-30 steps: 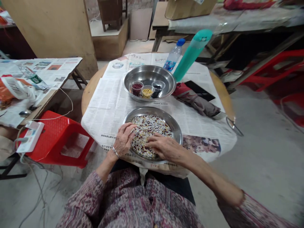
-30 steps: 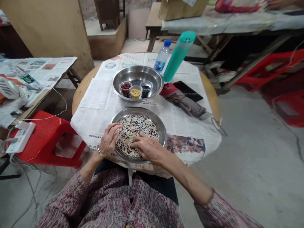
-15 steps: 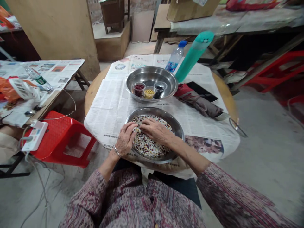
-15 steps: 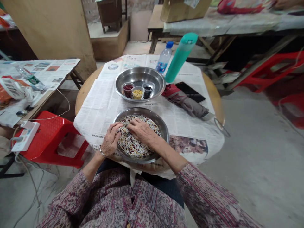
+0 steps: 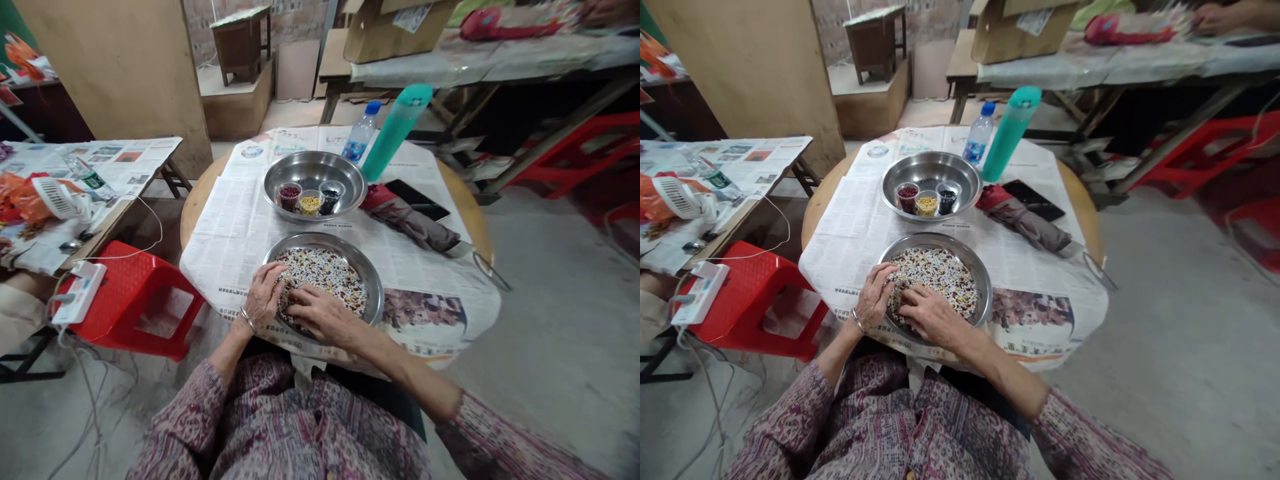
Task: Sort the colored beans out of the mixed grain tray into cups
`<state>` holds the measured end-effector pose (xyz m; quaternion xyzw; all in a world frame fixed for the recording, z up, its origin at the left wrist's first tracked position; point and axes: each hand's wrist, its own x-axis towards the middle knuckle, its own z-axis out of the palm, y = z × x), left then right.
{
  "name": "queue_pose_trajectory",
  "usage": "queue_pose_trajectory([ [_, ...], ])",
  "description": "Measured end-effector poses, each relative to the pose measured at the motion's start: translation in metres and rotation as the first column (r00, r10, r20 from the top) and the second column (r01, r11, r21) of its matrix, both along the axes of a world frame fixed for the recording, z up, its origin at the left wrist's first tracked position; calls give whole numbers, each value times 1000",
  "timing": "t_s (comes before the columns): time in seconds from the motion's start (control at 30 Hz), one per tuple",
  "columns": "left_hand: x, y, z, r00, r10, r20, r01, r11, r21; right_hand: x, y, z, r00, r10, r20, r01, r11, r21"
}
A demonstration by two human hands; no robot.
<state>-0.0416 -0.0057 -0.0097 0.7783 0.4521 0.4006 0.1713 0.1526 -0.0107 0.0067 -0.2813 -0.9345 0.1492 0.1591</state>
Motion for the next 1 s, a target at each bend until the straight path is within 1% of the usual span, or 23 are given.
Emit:
queue_pose_trajectory([
  [0.07, 0, 0, 0, 1000, 1, -1, -1, 1000, 2, 3, 8, -2, 996, -84, 33, 82, 995, 64],
  [0.13, -1, 0, -1, 1000, -3, 0, 3, 1000, 2, 14, 20, -4, 978, -204, 39, 199, 974, 112],
  [0.2, -1, 0, -2, 1000, -7, 3, 7, 1000, 0, 31, 31, -6, 938, -346, 24, 339, 929, 146],
  [0.27, -1, 1, -2, 1000, -7, 6, 7, 1000, -4, 47, 36, -6, 873, -488, 4, 481, 862, 159],
  [0.3, -1, 1, -2, 1000, -7, 9, 7, 1000, -6, 53, 36, -6, 842, -539, -1, 533, 832, 153],
  [0.33, -1, 1, -2, 1000, -8, 13, 8, 1000, -8, 57, 34, -6, 824, -567, 0, 562, 816, 140],
  [0.37, -1, 1, -2, 1000, -9, 17, 9, 1000, -8, 59, 29, -6, 821, -570, 3, 566, 816, 120],
  [0.4, -1, 1, -2, 1000, -10, 21, 10, 1000, -7, 58, 24, -6, 833, -553, 6, 550, 830, 94],
  [0.47, 0, 1, -2, 1000, -8, 25, 8, 1000, -8, 52, 13, -9, 874, -486, -1, 486, 874, 31],
  [0.53, 0, 0, -2, 1000, -2, 20, 3, 1000, -15, 39, 3, -13, 900, -435, -26, 434, 900, -37],
  [0.6, 0, 0, -1, 1000, 0, 10, 0, 1000, -22, 26, -2, -16, 914, -403, -46, 398, 913, -90],
  [0.67, 0, -1, -1, 1000, -1, 3, 1, 1000, -19, 12, -3, -16, 930, -365, -46, 358, 928, -105],
  [0.73, 0, -2, -1, 1000, -1, 3, 1, 1000, -13, 1, 0, -14, 947, -319, -38, 315, 946, -78],
  [0.83, 0, -3, 0, 1000, -1, 15, 2, 1000, -27, -11, 9, -10, 965, -259, -44, 260, 965, 23],
  [0.93, -1, -4, 2, 1000, -11, 25, 12, 999, -46, -18, 21, -11, 974, -215, -67, 223, 966, 134],
  [1.0, -1, -4, 2, 1000, -20, 21, 21, 999, -46, -19, 32, -13, 978, -203, -55, 210, 960, 187],
])
